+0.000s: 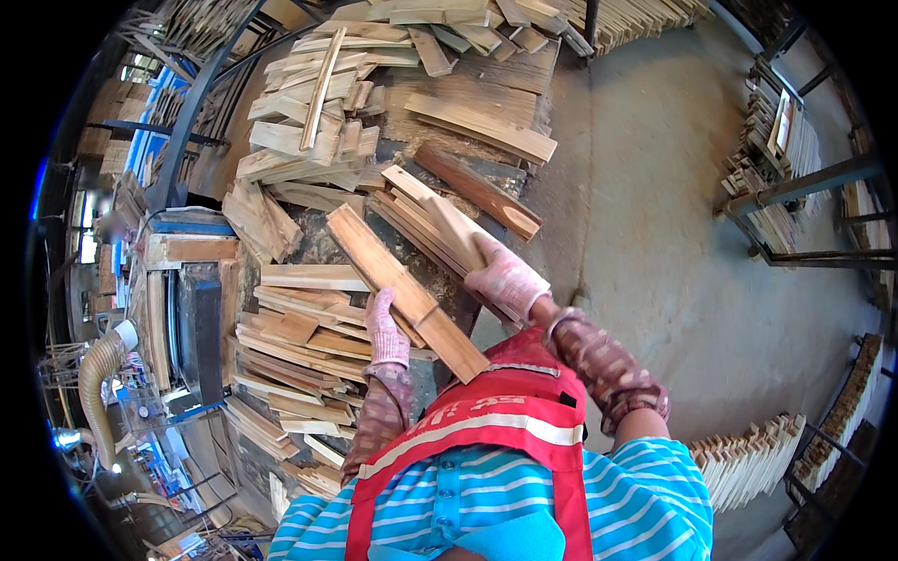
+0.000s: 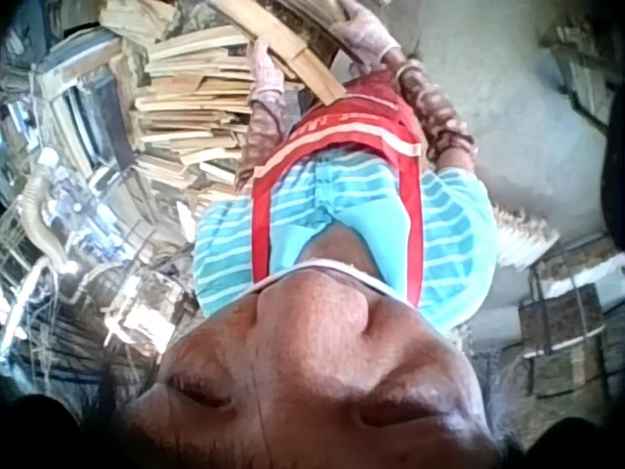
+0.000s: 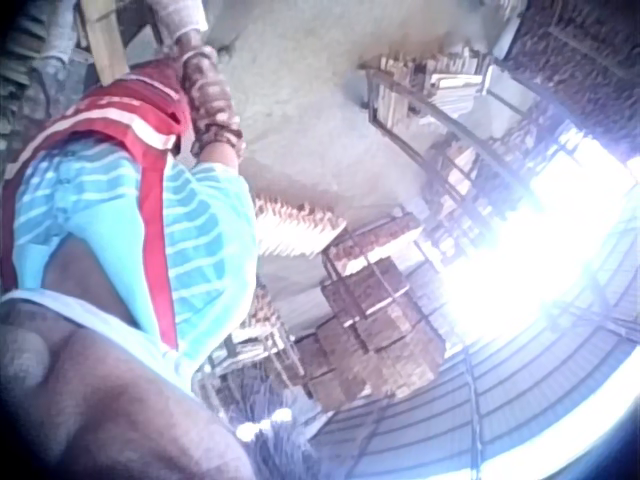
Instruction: The person sorts and stacks wooden planks on a workbench in a workshop. They pick up planks, inspect them, and arrange them into neat piles, occasionally moving to different stacks. The person wears gloves and an apron while handling the wood.
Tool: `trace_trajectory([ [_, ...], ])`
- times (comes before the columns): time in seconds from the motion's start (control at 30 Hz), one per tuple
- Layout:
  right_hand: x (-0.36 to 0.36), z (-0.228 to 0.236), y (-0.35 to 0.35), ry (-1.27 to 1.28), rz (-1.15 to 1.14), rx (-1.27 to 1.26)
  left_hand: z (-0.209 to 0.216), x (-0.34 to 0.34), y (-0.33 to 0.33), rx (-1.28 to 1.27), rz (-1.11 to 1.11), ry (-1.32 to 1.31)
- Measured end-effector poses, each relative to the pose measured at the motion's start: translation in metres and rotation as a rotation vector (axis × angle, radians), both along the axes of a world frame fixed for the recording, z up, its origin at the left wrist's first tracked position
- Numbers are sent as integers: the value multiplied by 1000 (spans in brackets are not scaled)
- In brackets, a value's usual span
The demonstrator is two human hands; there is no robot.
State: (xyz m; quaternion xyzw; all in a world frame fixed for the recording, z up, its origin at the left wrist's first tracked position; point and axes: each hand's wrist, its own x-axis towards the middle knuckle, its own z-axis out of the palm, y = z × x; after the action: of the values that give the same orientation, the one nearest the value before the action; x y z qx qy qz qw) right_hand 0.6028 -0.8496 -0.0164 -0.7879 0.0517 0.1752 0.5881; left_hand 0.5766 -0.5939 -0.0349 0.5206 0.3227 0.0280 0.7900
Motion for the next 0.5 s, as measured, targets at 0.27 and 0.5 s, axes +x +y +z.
trace_trajectory([
  [0.27, 39, -49, -41, 219, 201, -256, -28, -10, 17, 22, 34, 68],
  [0.5, 41, -72, -47, 311, 188, -37, -76, 1, 0, 40, -22, 134],
])
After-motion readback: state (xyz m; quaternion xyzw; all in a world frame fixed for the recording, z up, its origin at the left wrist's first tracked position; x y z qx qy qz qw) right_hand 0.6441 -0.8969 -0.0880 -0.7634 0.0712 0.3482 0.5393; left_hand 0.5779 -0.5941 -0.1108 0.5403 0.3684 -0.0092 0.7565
